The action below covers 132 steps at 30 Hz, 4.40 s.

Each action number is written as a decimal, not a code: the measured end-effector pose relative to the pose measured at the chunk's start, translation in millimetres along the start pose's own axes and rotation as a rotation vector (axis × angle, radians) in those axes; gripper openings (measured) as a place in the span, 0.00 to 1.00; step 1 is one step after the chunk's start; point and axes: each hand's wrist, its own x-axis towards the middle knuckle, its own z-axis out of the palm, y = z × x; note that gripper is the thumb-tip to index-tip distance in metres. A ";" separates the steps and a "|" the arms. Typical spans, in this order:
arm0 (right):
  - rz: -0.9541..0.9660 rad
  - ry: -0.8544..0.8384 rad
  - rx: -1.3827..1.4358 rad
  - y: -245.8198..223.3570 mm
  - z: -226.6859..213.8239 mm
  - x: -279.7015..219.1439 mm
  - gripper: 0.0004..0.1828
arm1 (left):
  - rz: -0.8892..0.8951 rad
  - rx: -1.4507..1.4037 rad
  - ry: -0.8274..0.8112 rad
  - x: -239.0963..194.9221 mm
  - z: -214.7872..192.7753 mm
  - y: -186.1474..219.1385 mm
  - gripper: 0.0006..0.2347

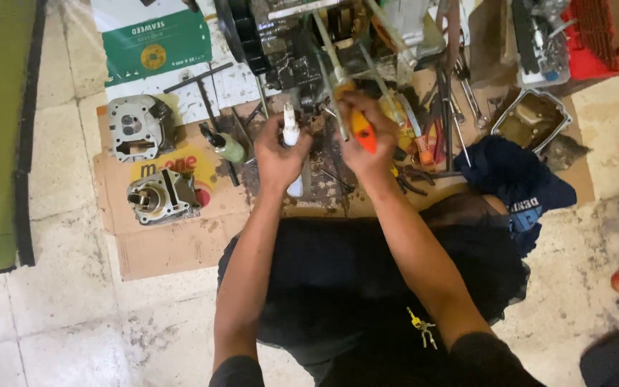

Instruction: Applying sealant and assembling various components of a motorcycle engine on a workshop floor.

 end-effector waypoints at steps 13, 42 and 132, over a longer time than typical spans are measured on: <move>0.007 0.016 0.298 27.1 16.9 -25.4 0.16 | 0.067 0.143 0.073 2.7 -16.3 -14.7 0.12; 0.018 -0.241 -0.351 9.2 -37.3 -24.8 0.07 | 0.081 0.209 -0.108 55.0 4.6 55.3 0.10; -0.127 0.007 -0.311 40.1 1.8 -46.3 0.09 | 0.337 0.065 0.055 30.3 -22.3 -10.0 0.08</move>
